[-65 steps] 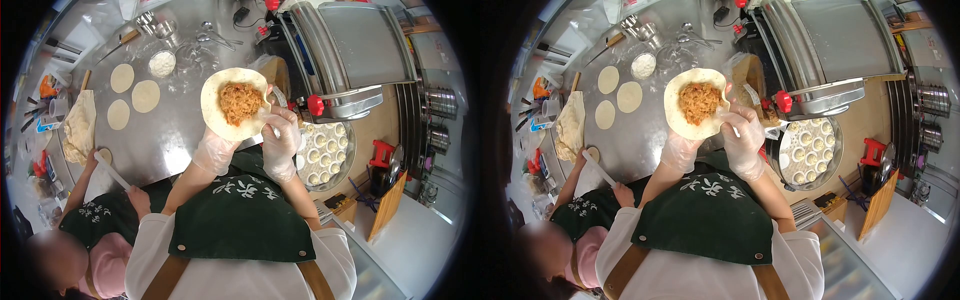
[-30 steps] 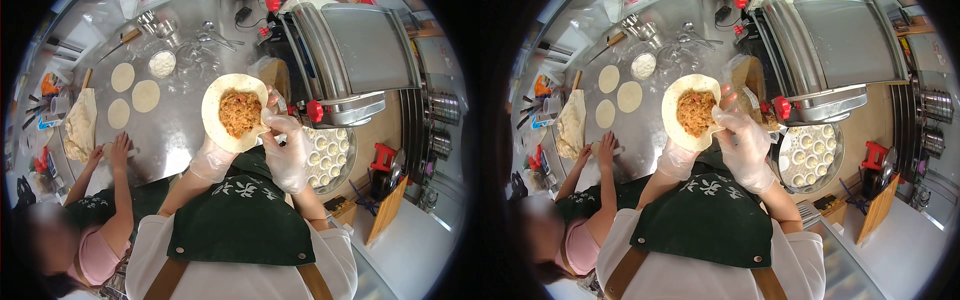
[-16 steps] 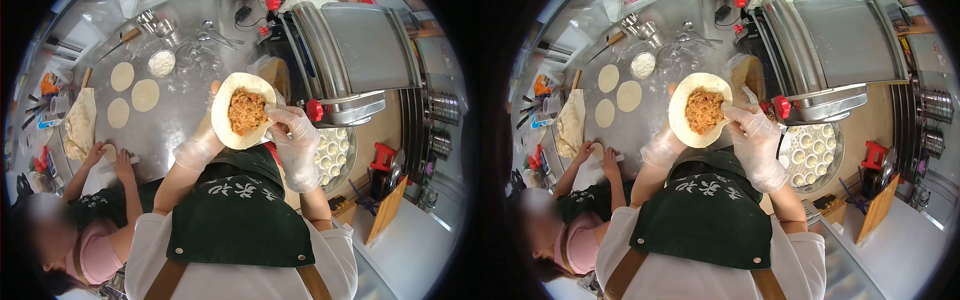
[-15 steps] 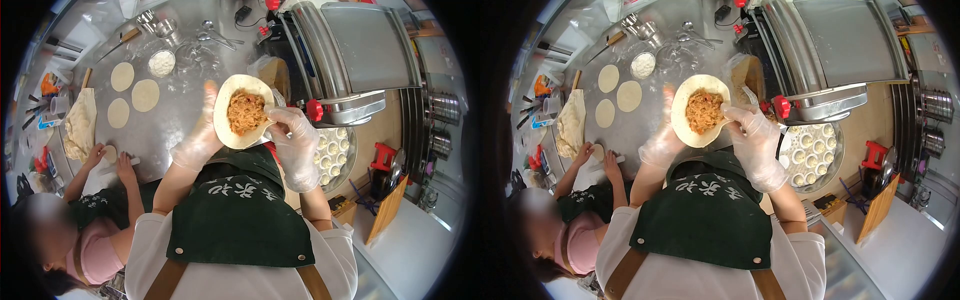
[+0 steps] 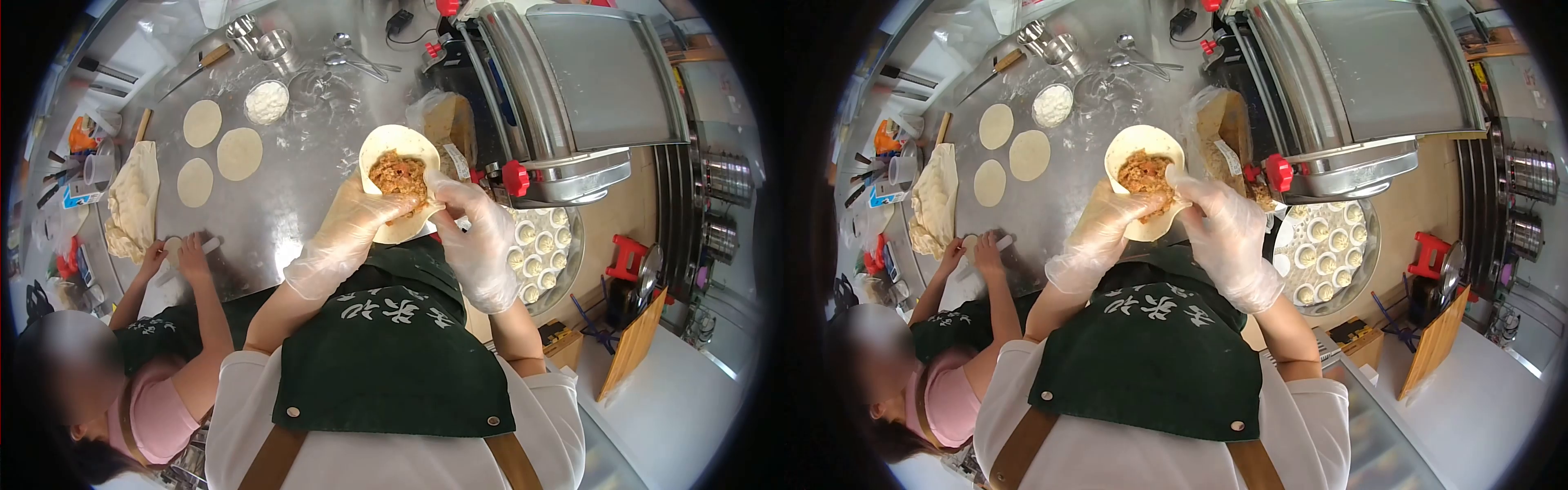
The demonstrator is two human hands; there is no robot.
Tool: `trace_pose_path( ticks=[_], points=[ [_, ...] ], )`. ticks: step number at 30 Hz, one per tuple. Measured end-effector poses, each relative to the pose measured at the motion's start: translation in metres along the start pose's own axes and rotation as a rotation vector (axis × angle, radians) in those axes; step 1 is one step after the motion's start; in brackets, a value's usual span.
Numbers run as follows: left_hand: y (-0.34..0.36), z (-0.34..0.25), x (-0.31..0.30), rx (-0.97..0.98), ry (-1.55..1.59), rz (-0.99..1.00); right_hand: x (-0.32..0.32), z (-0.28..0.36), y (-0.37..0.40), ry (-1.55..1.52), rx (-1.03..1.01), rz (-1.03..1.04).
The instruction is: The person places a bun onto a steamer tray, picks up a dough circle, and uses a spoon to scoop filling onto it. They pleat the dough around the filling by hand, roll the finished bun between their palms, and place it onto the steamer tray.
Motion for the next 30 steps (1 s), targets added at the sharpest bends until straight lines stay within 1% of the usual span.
trace_pose_path(
  ticks=[2,5,7,10,13,14,17,20,23,26,29,30],
  points=[
    [-0.001,-0.003,0.001,0.011,-0.057,0.018,0.002,-0.003,-0.003,0.104,0.031,0.05],
    [-0.002,-0.013,0.006,0.038,-0.121,0.039,0.0,0.002,-0.007,0.242,0.058,0.07],
    [-0.003,-0.014,0.006,0.034,-0.14,0.051,0.0,-0.002,-0.005,0.212,0.027,0.048],
    [-0.006,-0.011,0.006,0.009,-0.131,0.123,0.0,0.003,-0.001,0.161,-0.04,0.043],
    [-0.003,-0.014,0.016,-0.078,-0.029,0.252,-0.001,0.007,0.001,0.075,-0.088,0.036],
    [-0.004,-0.013,0.013,-0.096,-0.004,0.208,-0.002,0.007,0.001,0.04,-0.098,0.031],
    [-0.006,-0.009,0.008,-0.121,0.033,0.099,-0.001,-0.009,0.004,-0.034,0.065,0.021],
    [-0.008,-0.008,0.005,-0.092,0.005,0.062,-0.004,-0.034,0.011,-0.052,0.437,-0.084],
    [-0.011,-0.009,0.005,-0.075,-0.036,0.06,0.008,-0.029,0.01,-0.009,0.211,0.015],
    [-0.014,-0.005,0.0,-0.062,-0.114,0.052,0.004,-0.003,0.004,0.103,-0.012,0.041],
    [-0.015,-0.006,-0.002,-0.039,-0.139,0.049,0.009,-0.032,0.01,0.0,0.206,0.055],
    [-0.016,-0.006,-0.001,-0.031,-0.149,0.045,0.01,-0.042,0.01,-0.081,0.344,0.054]
  ],
)
Point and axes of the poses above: each hand's wrist, its own y-axis away from the middle knuckle, its own x-axis out of the palm, z = x × y, the point moved 10 cm from there along -y, towards the middle knuckle, and after that the axes turned 11 degrees about x, right-handed, at the moved point
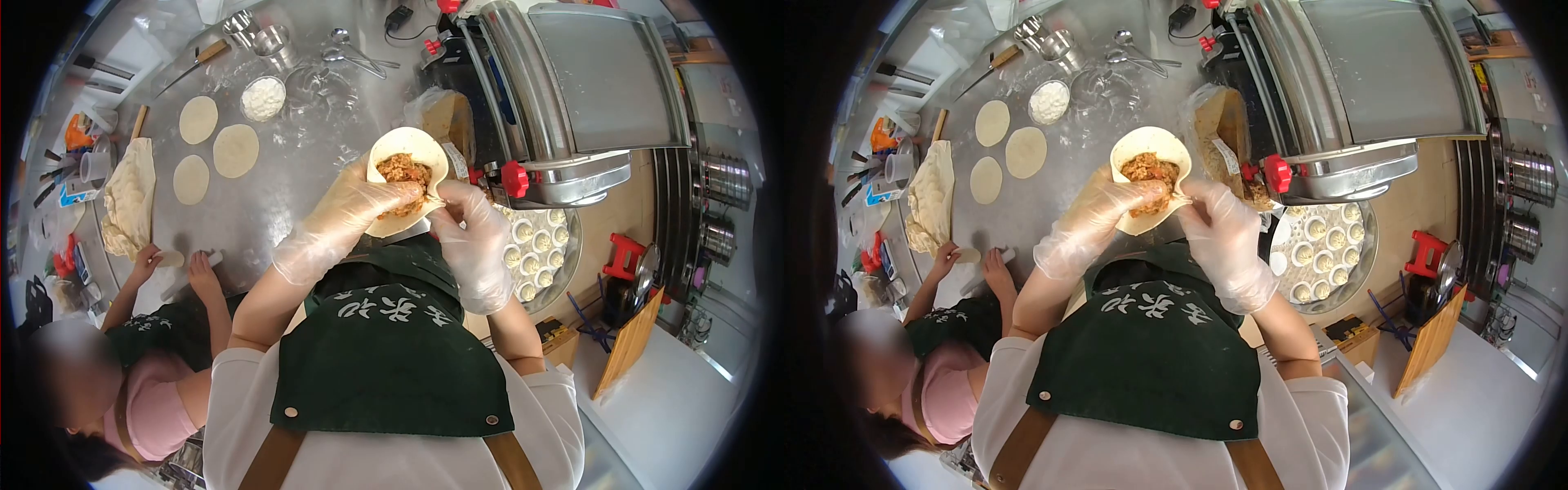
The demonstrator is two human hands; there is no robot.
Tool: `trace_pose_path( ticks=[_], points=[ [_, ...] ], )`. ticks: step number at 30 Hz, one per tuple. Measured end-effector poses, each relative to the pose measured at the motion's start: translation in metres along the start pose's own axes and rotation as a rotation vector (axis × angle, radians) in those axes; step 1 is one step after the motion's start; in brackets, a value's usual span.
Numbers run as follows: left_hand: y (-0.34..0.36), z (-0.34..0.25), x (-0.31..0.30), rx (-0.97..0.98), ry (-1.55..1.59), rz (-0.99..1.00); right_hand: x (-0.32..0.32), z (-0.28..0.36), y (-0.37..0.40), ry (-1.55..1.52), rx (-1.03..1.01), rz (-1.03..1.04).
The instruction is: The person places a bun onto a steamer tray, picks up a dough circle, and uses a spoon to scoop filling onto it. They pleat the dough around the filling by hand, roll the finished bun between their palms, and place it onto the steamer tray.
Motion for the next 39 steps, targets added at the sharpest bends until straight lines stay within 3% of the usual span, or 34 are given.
trace_pose_path(
  ticks=[2,5,8,11,14,17,23,26,32,39],
  points=[
    [-0.001,-0.001,0.0,0.008,-0.034,-0.01,0.003,-0.016,-0.002,-0.167,0.272,0.014],
    [0.0,-0.009,0.002,0.014,-0.085,-0.009,0.002,-0.013,-0.006,-0.095,0.257,0.033],
    [0.002,-0.014,0.006,0.017,-0.074,0.016,0.003,-0.011,-0.003,-0.025,0.103,0.043],
    [0.002,-0.013,0.007,0.005,-0.044,0.015,-0.002,0.031,0.003,0.133,-0.279,0.011],
    [0.002,-0.013,0.006,0.018,-0.061,0.005,0.002,-0.027,-0.002,-0.138,0.253,0.007],
    [0.001,-0.015,0.006,0.045,-0.107,-0.004,0.005,-0.021,-0.007,-0.37,0.399,0.095],
    [0.001,-0.022,0.005,0.027,-0.187,0.026,0.004,0.0,-0.011,-0.016,0.108,0.065],
    [-0.001,-0.024,0.005,0.041,-0.207,0.076,0.004,0.004,-0.012,-0.01,0.151,0.063],
    [0.0,-0.027,0.004,0.053,-0.202,0.103,0.007,0.017,-0.012,0.056,0.051,0.097],
    [0.004,-0.029,0.001,0.004,-0.073,0.065,0.003,0.055,-0.002,0.246,-0.36,0.003]
  ],
)
Point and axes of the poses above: each hand's wrist, its own y-axis away from the middle knuckle, its own x-axis out of the palm, z = x × y, the point moved 10 cm from there along -y, towards the middle knuckle, and after that the axes turned 11 degrees about x, right-handed, at the moved point
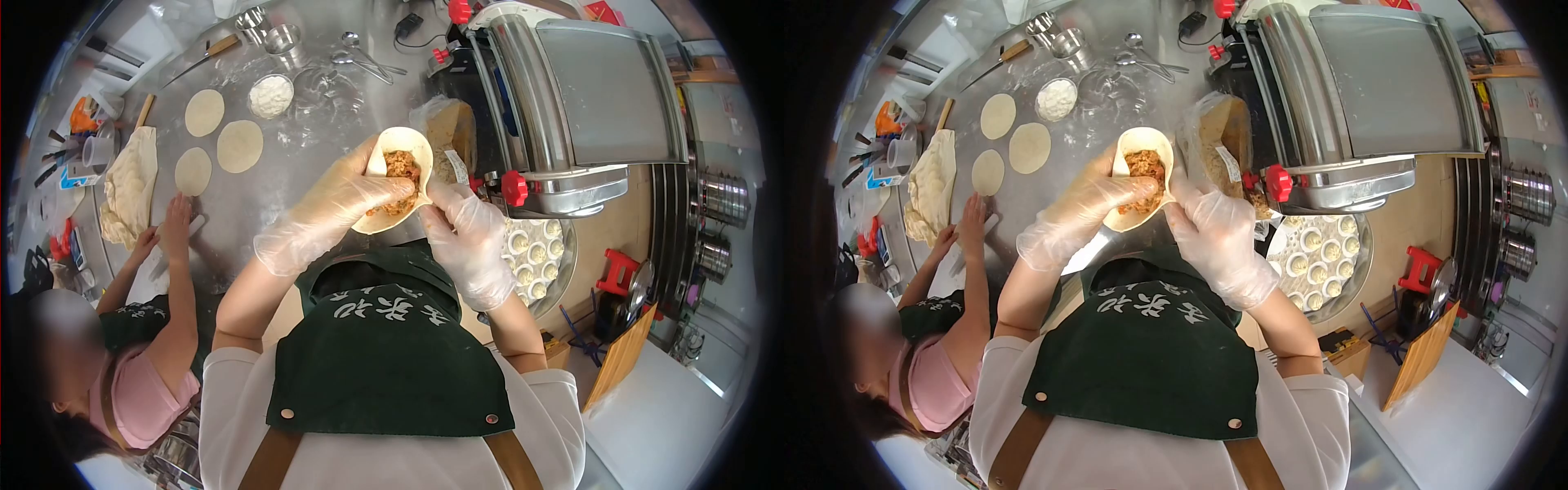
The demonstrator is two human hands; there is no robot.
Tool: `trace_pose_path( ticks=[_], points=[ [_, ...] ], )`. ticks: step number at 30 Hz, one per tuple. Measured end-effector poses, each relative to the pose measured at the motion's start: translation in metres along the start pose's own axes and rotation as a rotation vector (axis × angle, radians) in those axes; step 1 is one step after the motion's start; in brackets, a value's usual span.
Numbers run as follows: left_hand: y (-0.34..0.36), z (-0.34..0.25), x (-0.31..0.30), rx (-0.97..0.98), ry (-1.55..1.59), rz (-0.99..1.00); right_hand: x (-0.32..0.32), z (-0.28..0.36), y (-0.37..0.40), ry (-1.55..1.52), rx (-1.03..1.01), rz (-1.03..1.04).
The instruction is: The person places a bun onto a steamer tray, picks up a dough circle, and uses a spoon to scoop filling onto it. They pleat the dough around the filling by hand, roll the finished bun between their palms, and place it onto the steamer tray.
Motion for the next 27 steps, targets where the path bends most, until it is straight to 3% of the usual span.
trace_pose_path(
  ticks=[2,5,8,14,17,20,23,27],
  points=[
    [0.001,0.002,-0.002,-0.004,0.028,-0.003,0.001,0.002,0.003,0.0,-0.068,-0.008],
    [0.001,-0.001,0.0,0.028,-0.045,0.014,0.016,-0.047,0.012,-0.337,0.314,-0.035],
    [0.002,-0.003,0.001,0.036,-0.095,0.032,0.02,-0.053,0.012,-0.419,0.589,0.05],
    [0.001,-0.008,0.009,0.049,-0.157,0.147,0.006,-0.007,0.007,-0.088,0.001,0.013],
    [0.004,-0.015,0.013,0.061,-0.118,0.167,0.005,0.008,0.002,0.082,-0.009,0.075],
    [0.003,-0.008,0.011,0.05,-0.093,0.182,0.002,0.002,0.008,-0.101,-0.076,-0.028],
    [0.004,-0.003,0.011,0.016,-0.178,0.198,0.004,-0.022,0.009,-0.328,0.306,-0.043],
    [0.007,-0.01,0.015,0.028,-0.294,0.225,0.002,-0.004,0.006,-0.143,0.131,0.024]
  ],
)
Point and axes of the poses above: each hand's wrist, its own y-axis away from the middle knuckle, its own x-axis out of the palm, z = x × y, the point moved 10 cm from there along -y, towards the middle knuckle, and after that the axes turned 11 degrees about x, right-handed, at the moved point
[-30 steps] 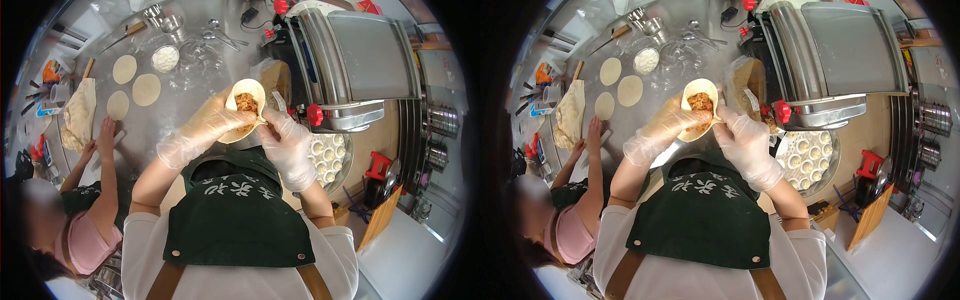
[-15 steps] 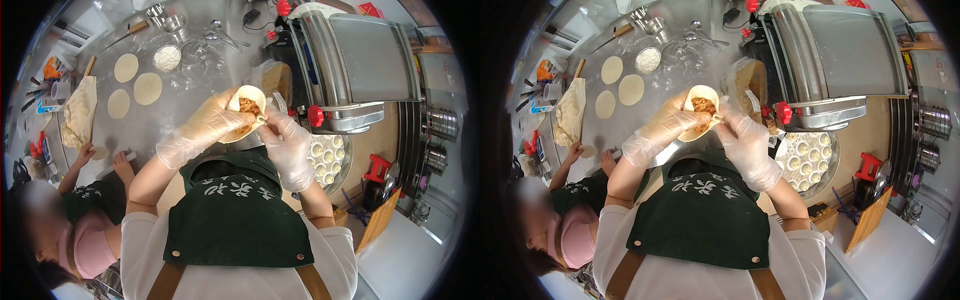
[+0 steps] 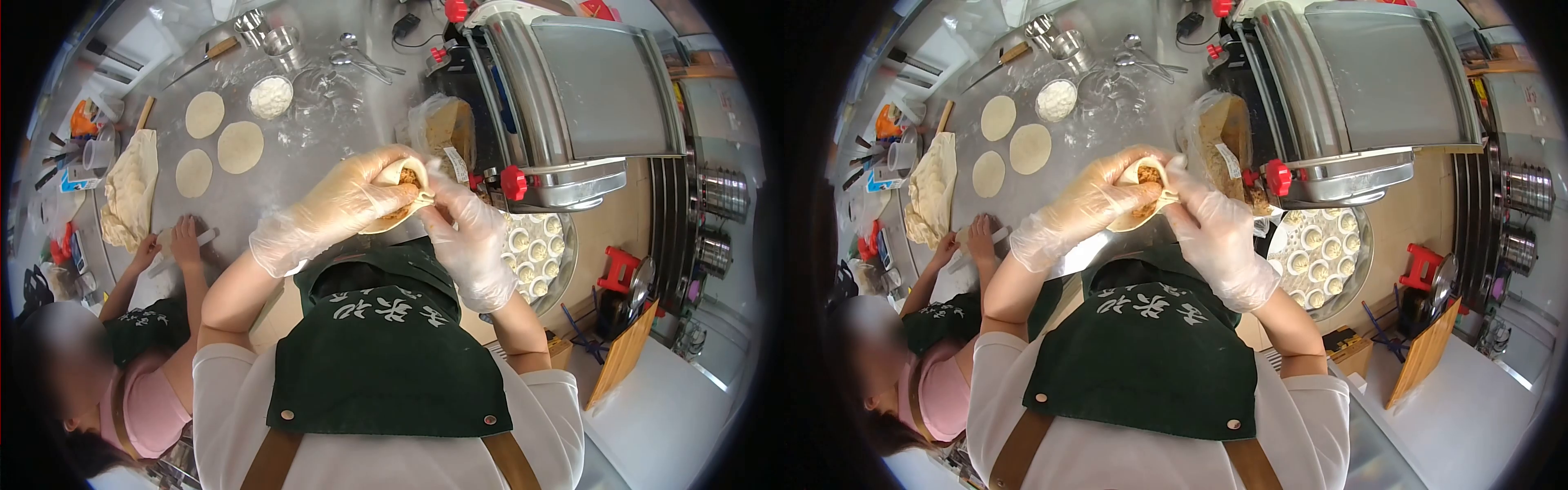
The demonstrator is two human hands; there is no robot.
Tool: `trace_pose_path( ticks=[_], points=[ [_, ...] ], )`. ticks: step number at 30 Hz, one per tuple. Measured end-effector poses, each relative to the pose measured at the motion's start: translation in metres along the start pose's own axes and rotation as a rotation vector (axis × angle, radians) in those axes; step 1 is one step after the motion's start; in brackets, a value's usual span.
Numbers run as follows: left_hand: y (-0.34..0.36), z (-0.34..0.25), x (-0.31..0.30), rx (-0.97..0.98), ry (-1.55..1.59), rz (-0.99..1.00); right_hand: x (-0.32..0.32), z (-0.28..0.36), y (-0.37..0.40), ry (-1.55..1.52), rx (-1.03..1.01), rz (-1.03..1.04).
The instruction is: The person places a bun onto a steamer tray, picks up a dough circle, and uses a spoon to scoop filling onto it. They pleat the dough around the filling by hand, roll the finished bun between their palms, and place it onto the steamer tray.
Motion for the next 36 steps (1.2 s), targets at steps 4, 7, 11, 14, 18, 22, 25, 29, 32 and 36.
trace_pose_path(
  ticks=[4,7,11,14,18,22,25,29,32,36],
  points=[
    [0.002,-0.013,0.002,0.05,0.015,0.051,0.005,0.014,0.006,0.254,-0.176,0.056],
    [0.004,-0.007,0.004,0.018,0.032,0.1,0.003,0.01,0.008,0.158,-0.193,0.001],
    [0.006,-0.006,0.006,-0.05,-0.087,0.12,-0.002,-0.005,0.004,-0.101,0.119,-0.012],
    [0.005,-0.005,0.012,-0.06,-0.009,0.184,-0.003,0.013,0.009,0.063,-0.197,-0.049],
    [0.011,-0.018,0.003,0.069,0.23,0.184,-0.014,0.013,0.01,-0.024,-0.182,-0.134],
    [0.015,-0.016,-0.013,0.08,0.167,-0.01,-0.01,0.003,0.011,-0.128,-0.115,-0.178],
    [0.019,-0.006,-0.01,-0.007,0.353,-0.139,0.0,0.004,0.013,-0.101,-0.084,-0.115],
    [0.016,0.006,-0.004,0.071,0.614,-0.313,0.004,0.007,0.013,-0.022,-0.123,-0.125],
    [0.015,0.009,-0.005,0.108,0.518,-0.339,0.006,0.013,0.015,0.051,-0.224,-0.119],
    [0.013,0.008,-0.001,0.072,0.408,-0.269,0.007,-0.008,0.014,-0.106,0.021,-0.116]
  ],
)
Point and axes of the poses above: each hand's wrist, its own y-axis away from the middle knuckle, its own x-axis out of the palm, z = x × y, the point moved 10 cm from there along -y, towards the middle knuckle, and after that the axes turned 11 degrees about x, right-handed, at the moved point
